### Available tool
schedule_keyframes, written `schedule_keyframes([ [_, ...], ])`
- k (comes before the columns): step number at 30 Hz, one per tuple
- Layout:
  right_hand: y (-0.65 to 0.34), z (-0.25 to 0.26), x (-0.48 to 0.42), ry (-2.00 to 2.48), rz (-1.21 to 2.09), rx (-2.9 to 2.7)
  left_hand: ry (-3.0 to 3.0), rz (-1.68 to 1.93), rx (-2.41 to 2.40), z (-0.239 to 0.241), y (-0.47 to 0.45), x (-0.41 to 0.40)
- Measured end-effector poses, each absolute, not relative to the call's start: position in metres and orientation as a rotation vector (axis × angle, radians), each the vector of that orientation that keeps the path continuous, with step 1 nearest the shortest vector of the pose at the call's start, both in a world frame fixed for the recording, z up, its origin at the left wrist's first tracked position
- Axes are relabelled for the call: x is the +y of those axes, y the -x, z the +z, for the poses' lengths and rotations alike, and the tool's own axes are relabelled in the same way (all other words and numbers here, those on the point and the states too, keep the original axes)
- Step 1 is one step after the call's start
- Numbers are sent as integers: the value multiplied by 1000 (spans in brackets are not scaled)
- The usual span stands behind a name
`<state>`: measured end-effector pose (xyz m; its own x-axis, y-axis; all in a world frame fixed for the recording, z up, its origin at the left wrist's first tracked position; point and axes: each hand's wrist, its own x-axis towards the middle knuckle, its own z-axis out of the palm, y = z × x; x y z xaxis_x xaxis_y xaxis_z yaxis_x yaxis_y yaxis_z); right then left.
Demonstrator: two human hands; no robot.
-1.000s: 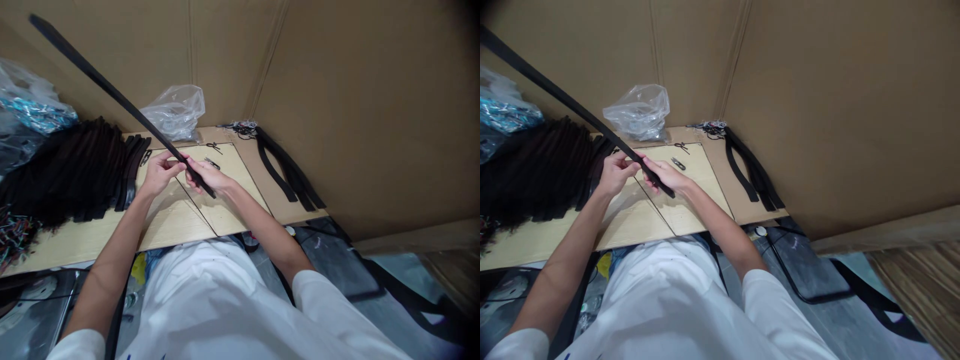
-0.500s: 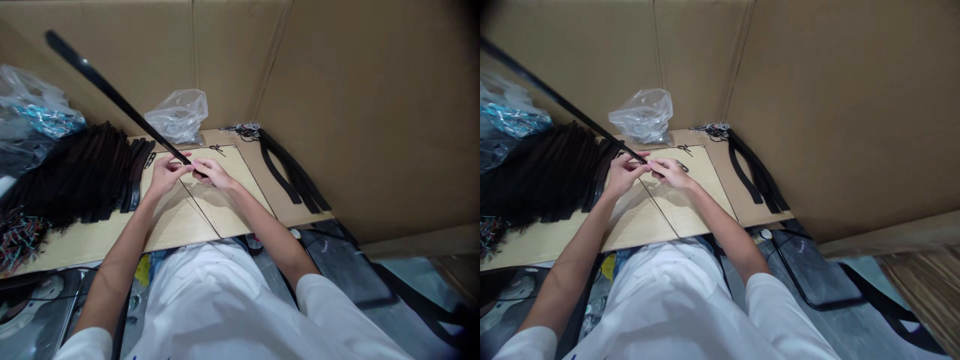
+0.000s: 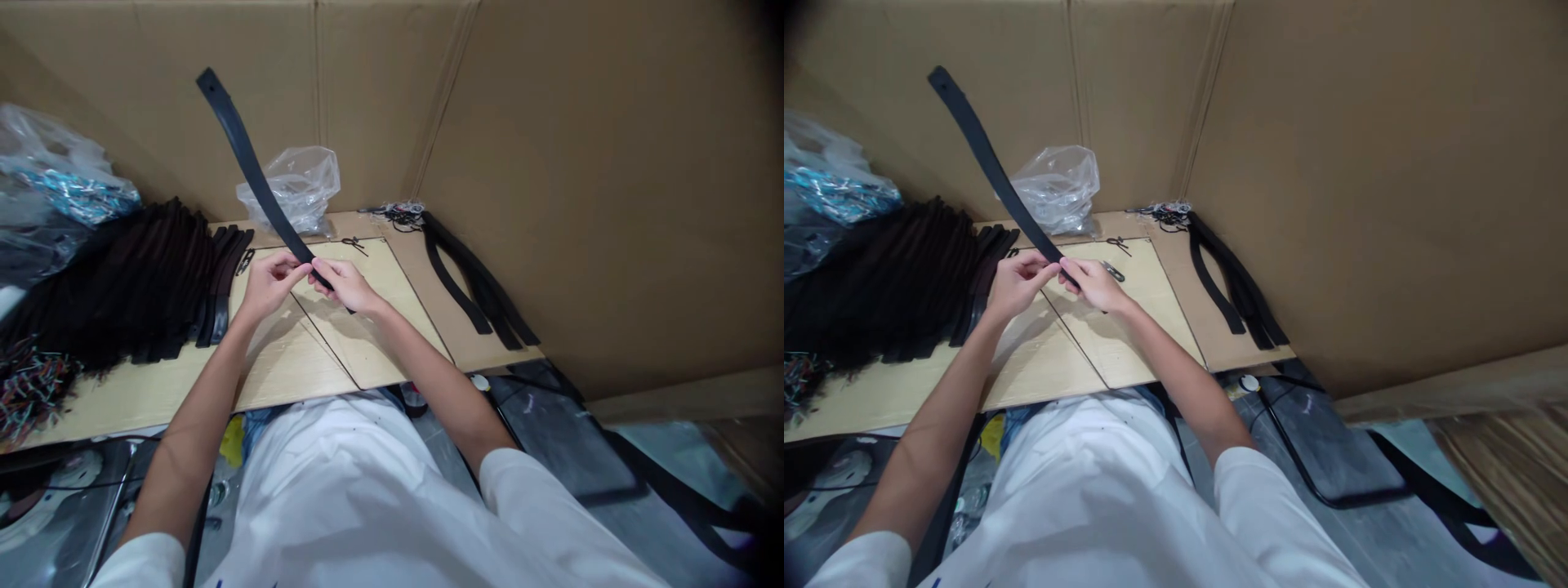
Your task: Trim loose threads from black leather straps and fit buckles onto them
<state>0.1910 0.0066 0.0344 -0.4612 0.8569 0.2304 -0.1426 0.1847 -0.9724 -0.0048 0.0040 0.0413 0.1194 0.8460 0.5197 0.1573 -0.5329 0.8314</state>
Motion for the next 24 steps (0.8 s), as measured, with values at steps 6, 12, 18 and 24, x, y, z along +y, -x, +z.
schedule_keyframes([
  [6,-192,29,12,760,1135,-1665,-1734,1522,1037,34,1,9],
  [12,-191,32,9,756,1341,-1558,-1663,1488,998,34,2,9],
  [18,-191,31,9,747,1405,-1514,-1611,1482,946,35,1,7],
  [24,-191,31,10,721,1338,-1568,-1531,1467,883,34,3,8],
])
